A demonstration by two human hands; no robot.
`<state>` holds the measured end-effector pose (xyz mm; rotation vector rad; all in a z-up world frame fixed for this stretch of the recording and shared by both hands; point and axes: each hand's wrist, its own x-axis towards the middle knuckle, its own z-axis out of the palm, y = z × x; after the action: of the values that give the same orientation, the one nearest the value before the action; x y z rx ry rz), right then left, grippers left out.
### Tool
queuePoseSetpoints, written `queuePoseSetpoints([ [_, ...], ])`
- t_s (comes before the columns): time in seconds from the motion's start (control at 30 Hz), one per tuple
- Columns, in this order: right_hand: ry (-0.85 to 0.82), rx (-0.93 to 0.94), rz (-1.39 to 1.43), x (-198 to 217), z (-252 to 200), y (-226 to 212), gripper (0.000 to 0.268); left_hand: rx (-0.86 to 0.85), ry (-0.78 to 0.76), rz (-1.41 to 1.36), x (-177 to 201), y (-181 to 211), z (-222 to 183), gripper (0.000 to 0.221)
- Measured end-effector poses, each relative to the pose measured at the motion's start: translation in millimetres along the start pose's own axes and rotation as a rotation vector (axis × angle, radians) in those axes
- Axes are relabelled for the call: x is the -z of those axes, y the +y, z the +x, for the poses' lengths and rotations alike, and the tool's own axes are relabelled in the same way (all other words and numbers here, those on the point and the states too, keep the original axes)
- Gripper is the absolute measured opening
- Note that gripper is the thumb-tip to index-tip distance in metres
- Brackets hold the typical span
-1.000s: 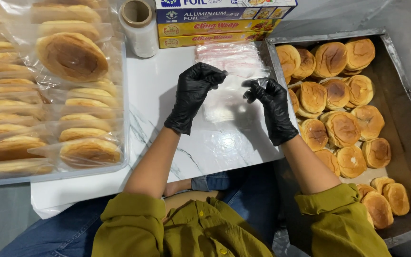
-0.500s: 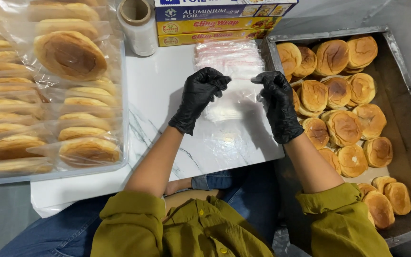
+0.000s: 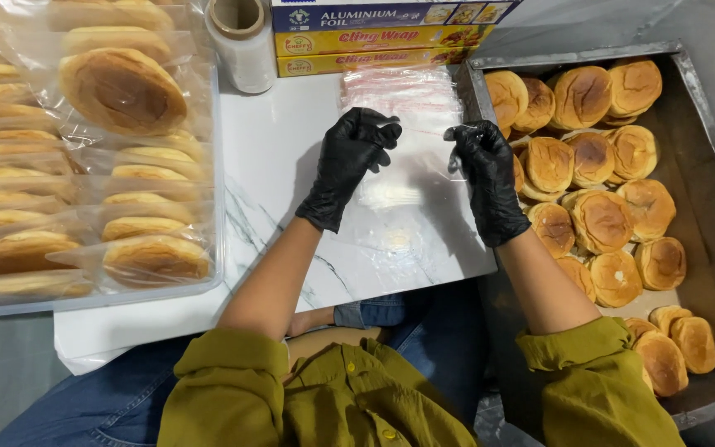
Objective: The person picks up individual buns from a metal tray and places them into plastic bags on a marble-patterned table.
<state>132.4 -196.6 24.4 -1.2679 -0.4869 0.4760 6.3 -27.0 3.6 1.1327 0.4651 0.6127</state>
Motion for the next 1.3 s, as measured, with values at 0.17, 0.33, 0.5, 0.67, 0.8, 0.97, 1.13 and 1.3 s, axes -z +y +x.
queuePoseSetpoints([
  [0.17, 0.101, 0.159, -0.143, -6, 0, -6, 0.010, 0.220, -0.115, 0.061, -3, 25, -6, 0.055],
  [0.33, 0.180, 0.321, -0.124, 15, 18, 12, 0.009, 0.219, -0.230, 0.126, 1, 5, -6, 0.067],
  [0.5, 0.281, 0.385, -0.081, 18, 24, 14, 0.013, 0.146, -0.395, 0.108, 12, -7, -8, 0.054],
  [0.67, 0.248, 0.407, -0.113, 16, 22, 13, 0.017, 0.283, -0.590, 0.183, 32, 36, -18, 0.045],
  [0.8, 0.217, 0.302, 0.059, -1, 9, 1, 0.015, 0.333, -0.895, 0.293, 50, 47, -12, 0.027],
  [0.97, -0.075, 0.158, 0.041, 21, 15, 25, 0.007, 0.206, -0.753, 0.033, 43, 14, 2, 0.057],
  [1.13, -0.129, 0.146, -0.065, 7, -1, 13, 0.008, 0.143, -0.626, -0.030, 29, 11, 4, 0.052],
  [1.3, -0.158, 0.176, -0.145, 0, -7, -1, 0.011, 0.127, -0.488, 0.002, 21, 25, -4, 0.045],
])
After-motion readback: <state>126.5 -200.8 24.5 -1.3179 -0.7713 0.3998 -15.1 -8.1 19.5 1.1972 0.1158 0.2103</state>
